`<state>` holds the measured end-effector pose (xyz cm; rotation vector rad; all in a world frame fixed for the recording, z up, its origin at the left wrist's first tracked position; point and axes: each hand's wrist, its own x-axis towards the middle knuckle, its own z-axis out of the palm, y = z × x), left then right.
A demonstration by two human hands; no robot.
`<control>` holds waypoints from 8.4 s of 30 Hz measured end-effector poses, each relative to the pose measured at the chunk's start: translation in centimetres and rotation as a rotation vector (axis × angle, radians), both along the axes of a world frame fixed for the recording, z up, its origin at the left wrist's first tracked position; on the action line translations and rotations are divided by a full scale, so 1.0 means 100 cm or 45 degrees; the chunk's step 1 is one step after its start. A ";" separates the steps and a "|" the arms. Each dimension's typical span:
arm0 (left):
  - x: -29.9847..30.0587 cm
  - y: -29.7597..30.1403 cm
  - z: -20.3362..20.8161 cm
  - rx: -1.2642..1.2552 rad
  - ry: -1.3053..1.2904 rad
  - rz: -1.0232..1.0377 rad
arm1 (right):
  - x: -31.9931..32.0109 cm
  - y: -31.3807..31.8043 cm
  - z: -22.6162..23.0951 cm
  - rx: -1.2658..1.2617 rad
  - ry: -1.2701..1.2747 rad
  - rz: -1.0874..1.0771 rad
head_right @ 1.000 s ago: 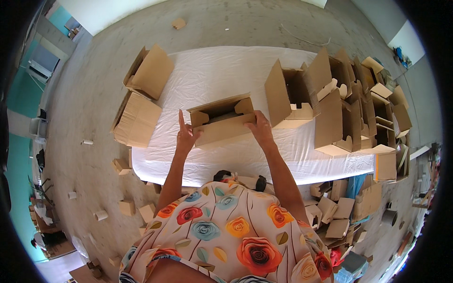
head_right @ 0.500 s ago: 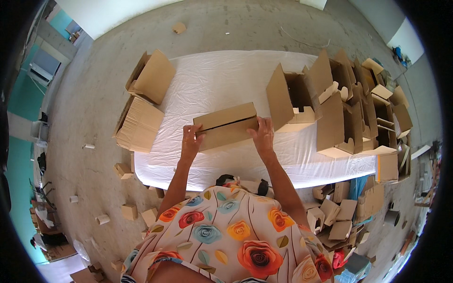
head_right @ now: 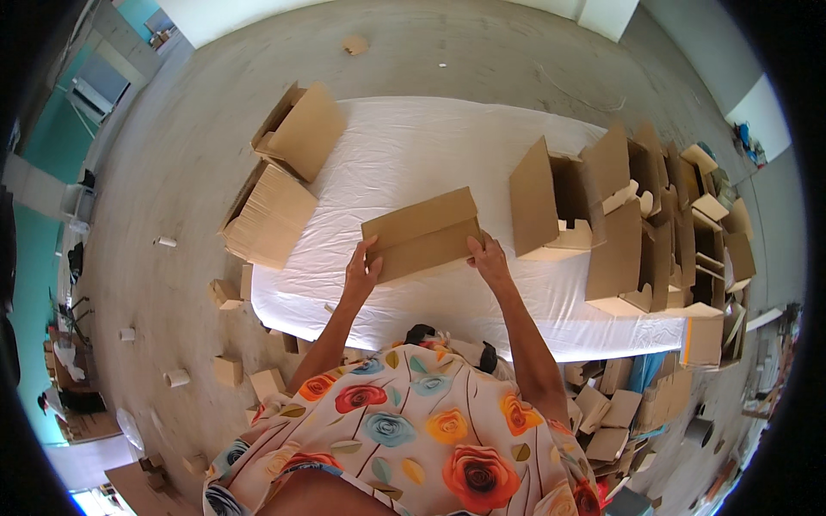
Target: The person folds cardboard boxes by hand on a table and inserts cardboard dividers into them, repeating the process for several boxes and placing them aside.
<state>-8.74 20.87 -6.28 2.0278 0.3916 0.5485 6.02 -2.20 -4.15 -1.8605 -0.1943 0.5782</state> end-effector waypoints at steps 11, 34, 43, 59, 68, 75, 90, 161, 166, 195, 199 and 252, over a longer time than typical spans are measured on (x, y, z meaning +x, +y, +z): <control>-0.108 0.041 0.028 -0.077 0.068 0.651 | -0.015 0.166 0.012 0.097 -0.197 0.564; -0.093 0.051 0.052 0.625 0.389 0.894 | 0.041 -0.072 0.022 -0.876 -1.079 -0.533; -0.017 -0.027 0.100 0.413 -0.171 -0.129 | -0.019 -0.080 0.046 -0.549 -1.018 -0.349; 0.048 -0.100 0.080 0.789 0.054 -0.823 | -0.072 -0.102 0.090 -0.154 -0.924 -0.537; 0.046 -0.090 0.094 0.878 0.366 -0.558 | -0.038 -0.026 0.061 -0.970 -0.599 -0.030; 0.045 -0.075 0.064 0.155 0.183 -0.331 | -0.033 -0.053 0.062 -1.278 -0.477 -0.301; 0.078 -0.069 0.013 -1.156 0.112 -0.212 | 0.052 -0.154 0.017 -0.844 -0.556 0.053; 0.072 -0.166 0.036 -0.994 0.136 0.134 | 0.222 -0.366 -0.114 -0.384 0.240 -0.180; 0.065 -0.164 0.028 -0.994 0.128 0.143 | 0.151 -0.322 0.055 -0.771 -0.458 -0.289; 0.057 -0.165 0.059 0.099 -0.198 0.196 | 0.039 -0.209 0.079 -0.130 -0.595 -0.198; 0.054 -0.179 0.064 0.009 -0.151 0.071 | 0.043 -0.209 0.062 -0.036 -0.586 -0.101; 0.083 -0.158 0.020 0.282 -0.039 0.150 | 0.055 -0.160 0.015 -0.134 -0.587 -0.277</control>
